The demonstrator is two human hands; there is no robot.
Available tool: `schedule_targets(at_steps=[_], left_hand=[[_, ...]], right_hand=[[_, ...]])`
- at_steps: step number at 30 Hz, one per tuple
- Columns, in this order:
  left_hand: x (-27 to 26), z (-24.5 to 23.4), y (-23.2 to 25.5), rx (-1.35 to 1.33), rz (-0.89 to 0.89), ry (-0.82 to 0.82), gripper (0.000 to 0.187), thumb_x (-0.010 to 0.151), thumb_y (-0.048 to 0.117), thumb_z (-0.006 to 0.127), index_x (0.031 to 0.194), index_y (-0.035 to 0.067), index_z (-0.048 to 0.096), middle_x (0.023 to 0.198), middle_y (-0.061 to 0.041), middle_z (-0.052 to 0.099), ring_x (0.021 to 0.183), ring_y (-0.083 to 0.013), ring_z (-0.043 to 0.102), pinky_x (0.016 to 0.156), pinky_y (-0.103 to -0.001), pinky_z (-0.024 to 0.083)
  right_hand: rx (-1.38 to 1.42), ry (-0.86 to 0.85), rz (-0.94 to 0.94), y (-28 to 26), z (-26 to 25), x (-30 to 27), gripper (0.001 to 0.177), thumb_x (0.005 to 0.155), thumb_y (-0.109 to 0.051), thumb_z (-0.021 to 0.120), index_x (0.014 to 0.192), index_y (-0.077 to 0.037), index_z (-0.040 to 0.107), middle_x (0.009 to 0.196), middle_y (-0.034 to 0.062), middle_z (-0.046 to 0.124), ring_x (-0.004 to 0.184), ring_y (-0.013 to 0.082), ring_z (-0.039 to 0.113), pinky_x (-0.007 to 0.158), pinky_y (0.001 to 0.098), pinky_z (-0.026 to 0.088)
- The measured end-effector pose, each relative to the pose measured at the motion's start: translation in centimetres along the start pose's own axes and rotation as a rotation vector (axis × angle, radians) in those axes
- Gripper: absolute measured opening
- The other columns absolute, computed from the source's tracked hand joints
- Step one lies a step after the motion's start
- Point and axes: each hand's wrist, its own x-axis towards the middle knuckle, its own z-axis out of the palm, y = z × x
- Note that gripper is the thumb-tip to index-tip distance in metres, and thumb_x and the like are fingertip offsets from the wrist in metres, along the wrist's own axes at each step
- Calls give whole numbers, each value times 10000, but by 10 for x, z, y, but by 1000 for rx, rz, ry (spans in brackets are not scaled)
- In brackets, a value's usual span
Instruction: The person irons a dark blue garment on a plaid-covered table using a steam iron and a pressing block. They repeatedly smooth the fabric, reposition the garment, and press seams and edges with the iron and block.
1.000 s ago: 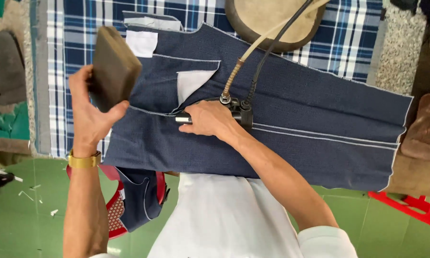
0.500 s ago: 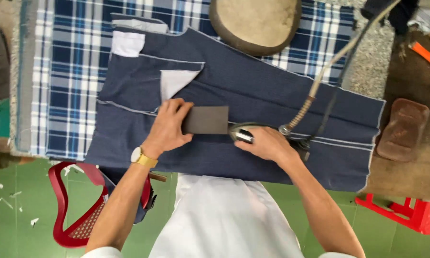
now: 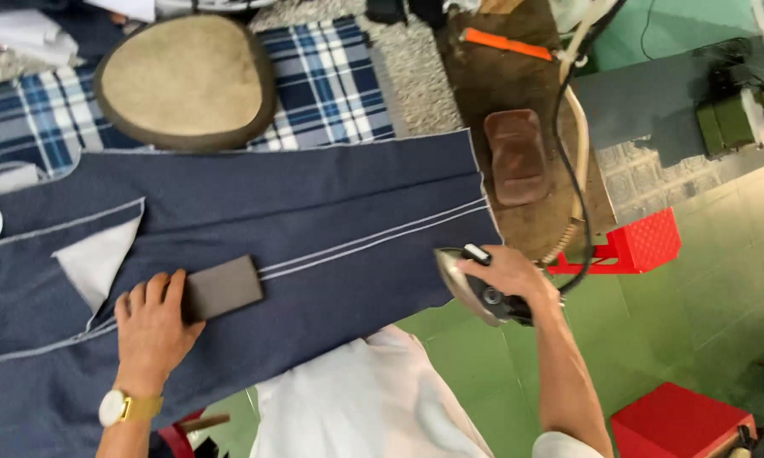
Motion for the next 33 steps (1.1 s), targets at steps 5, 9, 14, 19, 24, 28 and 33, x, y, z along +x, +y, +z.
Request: schedule_targets(at_steps=[5,9,14,19,24,28,33], left_hand=[[1,10,-1,82,-12,-23,1018,626,592,783,1519,223,462,1431,-13,555,1276,-277,576,1126,-461,448],[1,12,0,92,-41,-61,1022,611,549,816,1507,218,452,1419,-17,551,1263,-274,557,1126,-448,424],[2,14,5,64,-73,-13,1027,598,514,836,1498,195,460,1400,-29,546,1264,-253,518,1124,-436,400],[2,12,11,42,-80,-33,1036,606,459,861,1500,175,422,1401,-51,522,1334,-281,488,1169,-481,377],[8,-4,19,24,-84,-61,1033,553,405,895,1445,133,450,1379,-91,517,1265,-325,499,1112,-513,394],[41,-33,34,-101,-13,-226,872,587,362,876,1348,132,514,1287,-76,563,1120,-324,587,917,-503,480],[158,-117,47,-85,118,-99,943,644,338,849,1456,61,457,1403,-166,536,1247,-371,545,1056,-544,435]], right_hand=[[64,111,186,47,-58,14,642,891,-639,594,1189,-80,700,993,152,763,720,248,674,700,363,540],[192,313,165,75,-97,61,622,957,-636,609,1056,-28,692,775,153,711,624,269,646,693,405,530],[342,425,2,87,-137,137,562,1013,-546,659,753,-53,583,620,107,589,481,216,508,539,374,436],[482,395,25,91,-166,216,634,1007,-555,733,705,-33,536,616,113,524,487,217,461,505,382,406],[266,420,106,95,-170,259,801,1009,-713,647,622,-13,604,511,155,564,466,299,547,547,446,421],[272,510,51,92,-162,248,572,1075,-585,660,844,-62,632,675,90,642,513,238,569,625,427,493],[-236,1387,-500,112,-124,271,330,1045,-307,863,1171,-9,796,1082,222,668,975,400,635,777,511,473]])
